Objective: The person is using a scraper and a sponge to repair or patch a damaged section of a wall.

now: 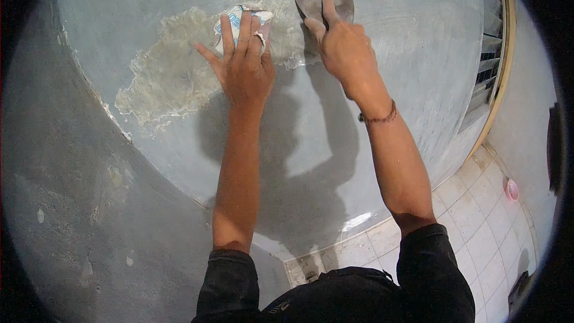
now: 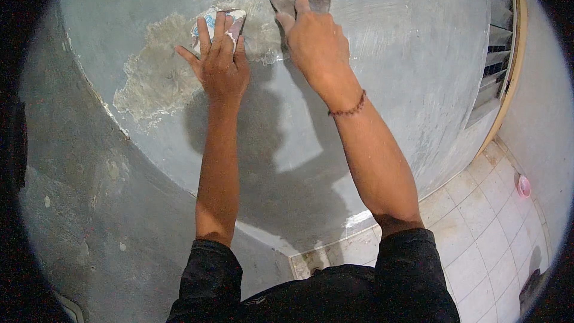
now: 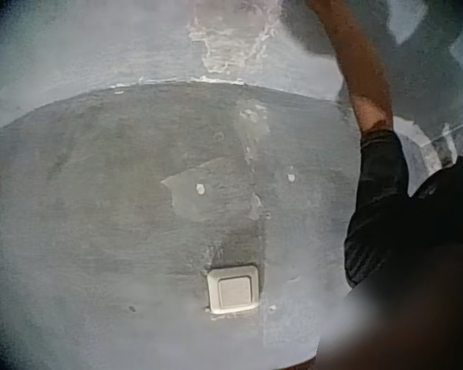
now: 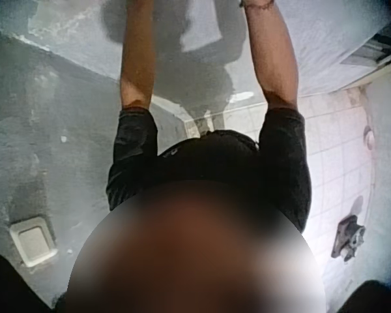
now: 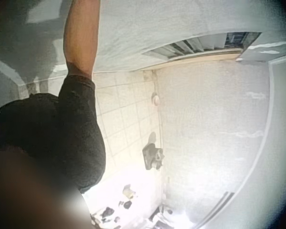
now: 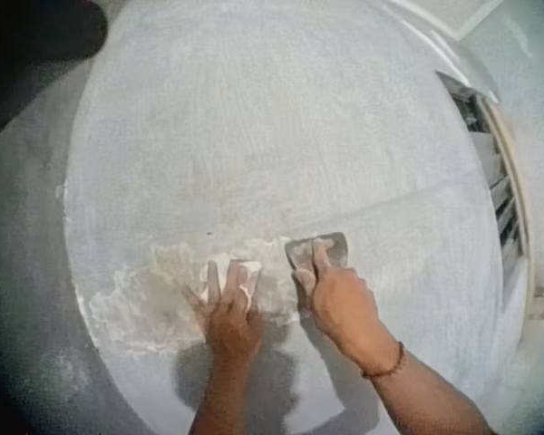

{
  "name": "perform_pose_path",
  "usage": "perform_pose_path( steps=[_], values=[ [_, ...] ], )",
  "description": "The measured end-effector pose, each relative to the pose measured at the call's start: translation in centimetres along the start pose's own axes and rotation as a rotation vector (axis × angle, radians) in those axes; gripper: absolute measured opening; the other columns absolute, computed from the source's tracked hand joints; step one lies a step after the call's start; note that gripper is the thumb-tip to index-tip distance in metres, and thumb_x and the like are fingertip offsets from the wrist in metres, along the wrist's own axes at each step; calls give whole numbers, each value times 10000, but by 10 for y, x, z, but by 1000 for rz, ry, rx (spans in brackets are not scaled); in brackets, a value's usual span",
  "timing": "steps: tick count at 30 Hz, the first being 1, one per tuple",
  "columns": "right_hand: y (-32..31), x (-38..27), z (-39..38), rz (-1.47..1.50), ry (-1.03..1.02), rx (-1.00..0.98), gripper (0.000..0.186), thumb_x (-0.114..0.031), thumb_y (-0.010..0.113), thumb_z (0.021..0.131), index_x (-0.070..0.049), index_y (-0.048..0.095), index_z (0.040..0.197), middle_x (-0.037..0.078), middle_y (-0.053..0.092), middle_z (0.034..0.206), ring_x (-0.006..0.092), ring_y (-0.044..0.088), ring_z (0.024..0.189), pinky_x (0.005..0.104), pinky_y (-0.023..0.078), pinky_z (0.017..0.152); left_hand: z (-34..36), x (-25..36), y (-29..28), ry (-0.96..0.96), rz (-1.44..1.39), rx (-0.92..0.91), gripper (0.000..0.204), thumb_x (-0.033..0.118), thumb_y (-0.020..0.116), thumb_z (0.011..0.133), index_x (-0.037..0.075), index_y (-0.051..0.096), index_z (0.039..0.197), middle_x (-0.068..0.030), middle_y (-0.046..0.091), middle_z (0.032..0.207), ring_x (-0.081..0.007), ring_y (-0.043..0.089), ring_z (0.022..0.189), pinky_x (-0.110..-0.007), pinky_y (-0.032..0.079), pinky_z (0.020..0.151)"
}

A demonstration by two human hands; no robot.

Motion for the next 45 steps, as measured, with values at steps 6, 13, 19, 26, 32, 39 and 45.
perform_pose_path(
  steps=[6, 13, 19, 26, 32, 39, 45],
  values=[
    [-1, 0, 1, -11, -30, 62, 546, -404, 455, 923, -23, 434, 1314, 265, 631, 858, 465, 592, 834, 493, 482, 754, 0, -3, 0, -9, 57, -3, 183, 212, 551, 884, 104, 647, 997, 31, 485, 1358, -287, 306, 1352, -691, -61, 1014],
    [-6, 1, -1, 0, -38, -2, 540, -388, 461, 924, -36, 414, 1330, 281, 628, 880, 459, 606, 847, 496, 495, 739, 0, -7, -1, 36, 49, 13, 182, 234, 539, 894, 121, 628, 1004, 32, 482, 1361, -286, 310, 1349, -701, -70, 1004],
    [2, 8, 1, 4, 1, 52, 539, -409, 449, 925, -44, 430, 1321, 296, 617, 844, 474, 595, 826, 513, 478, 735, -1, -3, 3, 30, 40, 33, 183, 172, 551, 856, 130, 647, 1005, 41, 455, 1382, -283, 293, 1357, -724, -61, 994],
    [5, 4, -2, 101, 34, 24, 552, -379, 493, 899, -58, 399, 1338, 298, 625, 901, 481, 602, 859, 520, 493, 747, -1, -3, 4, -23, 23, 10, 173, 183, 560, 854, 89, 650, 969, 23, 469, 1373, -308, 296, 1353, -737, -62, 978],
    [6, 5, 2, -18, 27, 39, 557, -378, 497, 899, -80, 374, 1353, 289, 630, 877, 475, 613, 826, 515, 508, 706, -2, -4, -1, 31, 31, 19, 175, 189, 565, 855, 109, 653, 982, 36, 469, 1371, -304, 296, 1353, -740, -53, 978],
    [-1, 1, 0, -36, -17, 55, 516, -352, 501, 903, -53, 414, 1315, 281, 635, 863, 460, 622, 819, 502, 515, 702, -2, -6, -1, 20, 18, 49, 226, 209, 548, 867, 123, 651, 1050, 44, 473, 1367, -289, 303, 1351, -735, -54, 983],
    [-3, -6, 0, -42, -103, 5, 430, -318, 500, 905, -37, 466, 1229, 275, 634, 889, 457, 618, 832, 502, 512, 737, 1, -6, 1, 10, 103, 0, 306, 261, 507, 877, 120, 653, 1106, 42, 497, 1343, -290, 333, 1332, -742, -54, 975]
  ],
)
Point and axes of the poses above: each hand's wrist, its own z-axis towards the middle knuckle, its own y-axis out of the palm, x = y × z, the point moved 5 cm from there along z, towards the middle knuckle
